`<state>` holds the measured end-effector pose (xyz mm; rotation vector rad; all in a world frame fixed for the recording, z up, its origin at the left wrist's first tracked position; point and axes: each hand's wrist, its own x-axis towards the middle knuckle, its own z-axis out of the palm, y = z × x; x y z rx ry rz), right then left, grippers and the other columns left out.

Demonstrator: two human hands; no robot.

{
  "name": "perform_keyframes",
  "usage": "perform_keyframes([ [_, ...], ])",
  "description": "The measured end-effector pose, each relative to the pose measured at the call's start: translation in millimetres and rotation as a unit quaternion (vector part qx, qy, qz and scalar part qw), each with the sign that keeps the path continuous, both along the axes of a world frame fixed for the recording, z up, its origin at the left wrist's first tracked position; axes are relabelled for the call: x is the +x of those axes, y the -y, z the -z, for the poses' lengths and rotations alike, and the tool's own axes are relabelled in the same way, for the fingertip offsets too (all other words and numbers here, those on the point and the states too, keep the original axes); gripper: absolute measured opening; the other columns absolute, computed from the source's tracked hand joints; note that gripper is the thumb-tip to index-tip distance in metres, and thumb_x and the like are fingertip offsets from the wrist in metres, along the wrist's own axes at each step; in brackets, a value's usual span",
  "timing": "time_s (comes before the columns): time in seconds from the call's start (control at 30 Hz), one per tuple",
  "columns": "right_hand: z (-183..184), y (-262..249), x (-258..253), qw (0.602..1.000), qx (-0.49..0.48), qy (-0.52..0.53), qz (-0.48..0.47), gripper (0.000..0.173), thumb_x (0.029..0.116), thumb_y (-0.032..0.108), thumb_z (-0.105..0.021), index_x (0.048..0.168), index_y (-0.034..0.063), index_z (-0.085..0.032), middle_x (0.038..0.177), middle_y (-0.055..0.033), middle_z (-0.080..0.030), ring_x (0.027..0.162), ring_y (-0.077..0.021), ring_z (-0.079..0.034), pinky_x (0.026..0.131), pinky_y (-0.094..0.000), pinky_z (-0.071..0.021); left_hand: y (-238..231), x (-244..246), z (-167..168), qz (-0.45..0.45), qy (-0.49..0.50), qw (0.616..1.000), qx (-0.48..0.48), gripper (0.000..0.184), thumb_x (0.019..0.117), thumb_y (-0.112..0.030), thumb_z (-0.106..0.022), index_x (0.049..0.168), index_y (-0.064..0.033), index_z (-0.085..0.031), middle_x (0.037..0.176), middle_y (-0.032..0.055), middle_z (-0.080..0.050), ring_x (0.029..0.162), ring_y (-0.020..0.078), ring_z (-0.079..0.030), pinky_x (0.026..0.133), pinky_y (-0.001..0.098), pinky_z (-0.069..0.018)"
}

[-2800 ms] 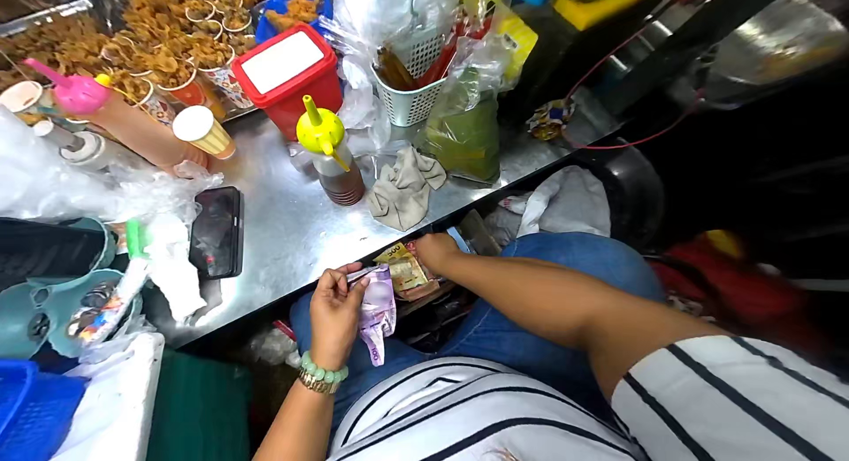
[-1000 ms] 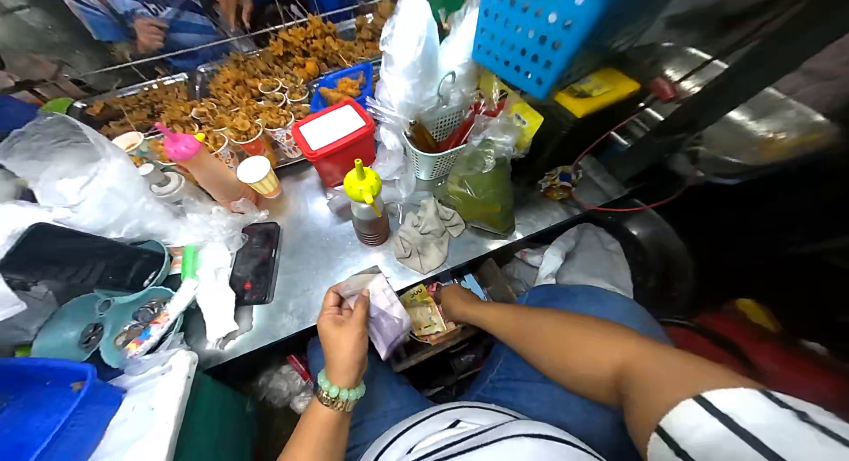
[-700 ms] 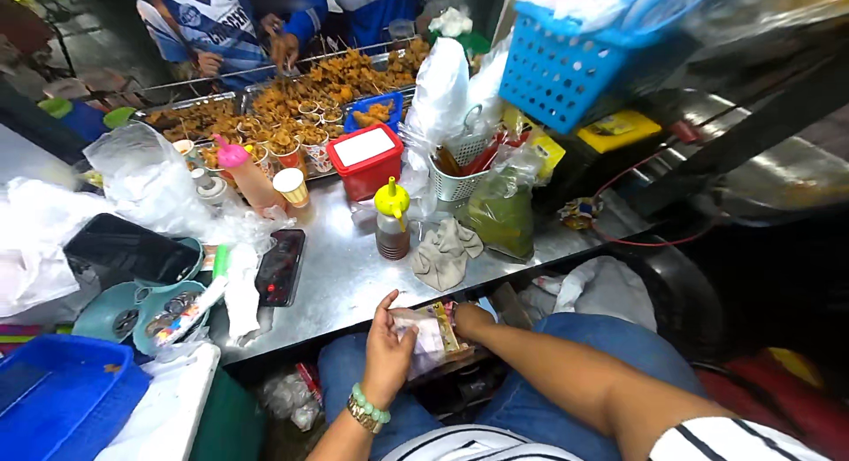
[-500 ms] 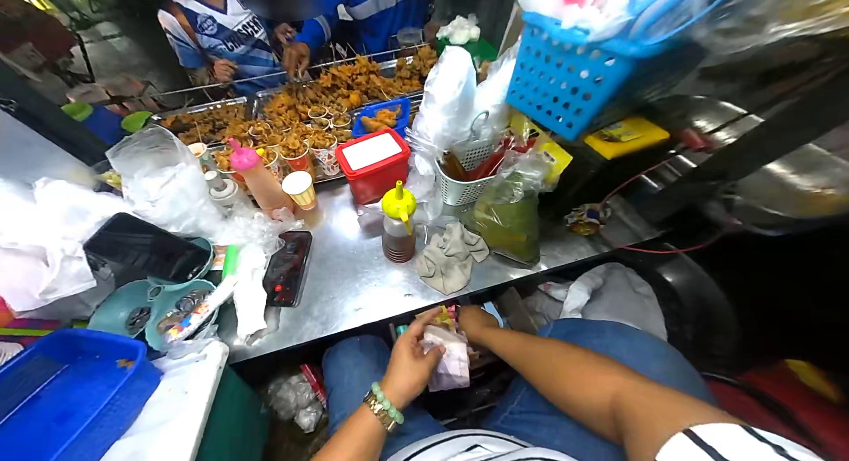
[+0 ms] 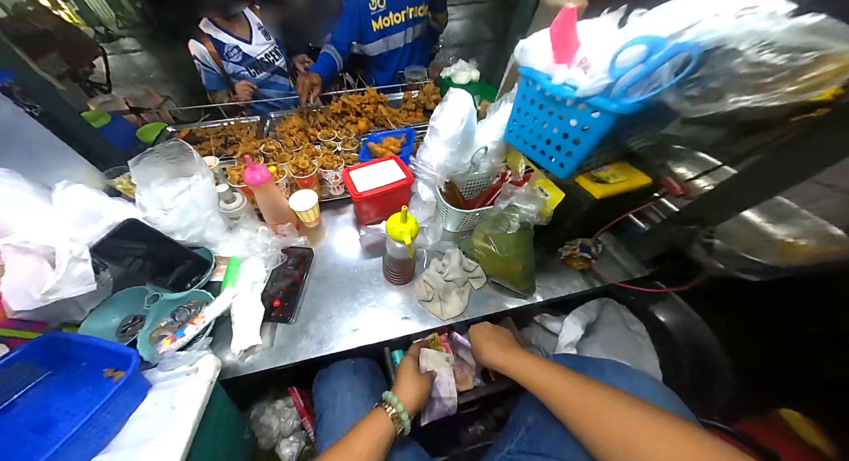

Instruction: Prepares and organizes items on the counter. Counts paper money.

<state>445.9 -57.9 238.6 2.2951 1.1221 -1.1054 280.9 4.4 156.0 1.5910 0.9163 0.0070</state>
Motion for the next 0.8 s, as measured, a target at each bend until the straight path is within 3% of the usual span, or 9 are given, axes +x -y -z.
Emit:
perform_keyframes([
  [0.13,-14,3,17,0.997,0.069,-0.020,-0.026,0.031,0.0984,0.014,-0.061,0.127,-0.0001,-0.064,0.130,-0.0271,-0.064,0.124,-0.0458,-0.060,0.098,-0.0676,-0.0469,-1,-16,-32,-0.009,0.103,0.995,0.015,0.060,0.0943,0.004,-0.060,0.152,-0.0030,-0.042,0.145,0.0193,-0.055,0.126,0.0247,-0.061,0.108,0.0404,-0.0499],
  [0.2,-22,9,31,0.987,0.156,-0.046,0.010,0.029,0.0965,0.018,-0.065,0.122,0.0039,-0.070,0.120,-0.0251,-0.068,0.117,-0.0449,-0.063,0.096,-0.0687,-0.0468,0,-25,-44,-0.064,0.159,0.985,0.021,0.051,0.0932,0.004,-0.062,0.141,0.0028,-0.046,0.127,0.0191,-0.064,0.108,0.0214,-0.069,0.095,0.0379,-0.0568],
  [0.27,-32,18,43,0.953,0.279,-0.095,0.074,0.029,0.0953,0.024,-0.071,0.116,0.0037,-0.073,0.109,-0.0213,-0.072,0.106,-0.0380,-0.067,0.095,-0.0627,-0.0498,-2,-31,-53,-0.140,0.217,0.965,0.034,0.048,0.0895,0.006,-0.065,0.131,0.0066,-0.042,0.108,0.0152,-0.067,0.093,0.0165,-0.071,0.084,0.0342,-0.0602],
  [0.4,-55,33,36,0.798,0.460,-0.286,0.263,0.024,0.0924,0.009,-0.074,0.113,-0.0011,-0.069,0.098,-0.0062,-0.073,0.089,-0.0091,-0.070,0.086,-0.0291,-0.0589,-10,-39,-75,-0.249,0.288,0.924,0.045,0.045,0.0842,0.012,-0.067,0.117,0.0027,-0.037,0.109,0.0125,-0.064,0.090,0.0135,-0.071,0.077,0.0313,-0.0614],
  [0.5,-54,33,22,0.680,0.501,-0.400,0.357,0.025,0.0921,-0.003,-0.068,0.117,-0.0037,-0.062,0.098,-0.0066,-0.075,0.088,-0.0116,-0.073,0.083,-0.0282,-0.0621,-15,-41,-85,-0.270,0.327,0.904,0.052,0.036,0.0841,0.013,-0.066,0.103,-0.0028,-0.039,0.103,0.0065,-0.067,0.085,0.0097,-0.071,0.075,0.0280,-0.0612],
  [0.57,-55,31,12,0.639,0.496,-0.442,0.387,0.031,0.0906,-0.010,-0.065,0.120,-0.0035,-0.058,0.098,-0.0084,-0.074,0.085,-0.0153,-0.074,0.078,-0.0300,-0.0636,-17,-40,-87,-0.272,0.344,0.896,0.071,0.031,0.0829,0.013,-0.067,0.098,-0.0052,-0.046,0.093,-0.0001,-0.064,0.080,0.0056,-0.066,0.072,0.0242,-0.0593],
  [0.6,-56,31,8,0.630,0.490,-0.455,0.395,0.035,0.0895,-0.012,-0.065,0.122,-0.0028,-0.056,0.098,-0.0084,-0.073,0.083,-0.0157,-0.074,0.075,-0.0298,-0.0638,-17,-40,-87,-0.268,0.351,0.894,0.079,0.028,0.0835,0.012,-0.067,0.099,-0.0048,-0.050,0.093,-0.0016,-0.065,0.081,0.0042,-0.067,0.073,0.0227,-0.0591],
  [0.7,-55,31,-2,0.623,0.487,-0.480,0.380,0.048,0.0834,-0.015,-0.067,0.127,-0.0011,-0.052,0.102,-0.0085,-0.073,0.086,-0.0156,-0.074,0.075,-0.0292,-0.0639,-14,-40,-85,-0.243,0.353,0.899,0.092,0.021,0.0892,0.009,-0.064,0.110,0.0074,-0.067,0.107,0.0072,-0.073,0.098,0.0091,-0.070,0.088,0.0259,-0.0590],
  [0.8,-46,32,-12,0.633,0.514,-0.482,0.320,0.062,0.0792,-0.012,-0.072,0.136,0.0007,-0.051,0.113,-0.0075,-0.072,0.098,-0.0150,-0.073,0.085,-0.0298,-0.0632,-11,-41,-87,-0.199,0.291,0.927,0.129,0.023,0.0975,0.001,-0.058,0.118,0.0072,-0.069,0.116,0.0125,-0.072,0.105,0.0084,-0.068,0.094,0.0252,-0.0556],
])
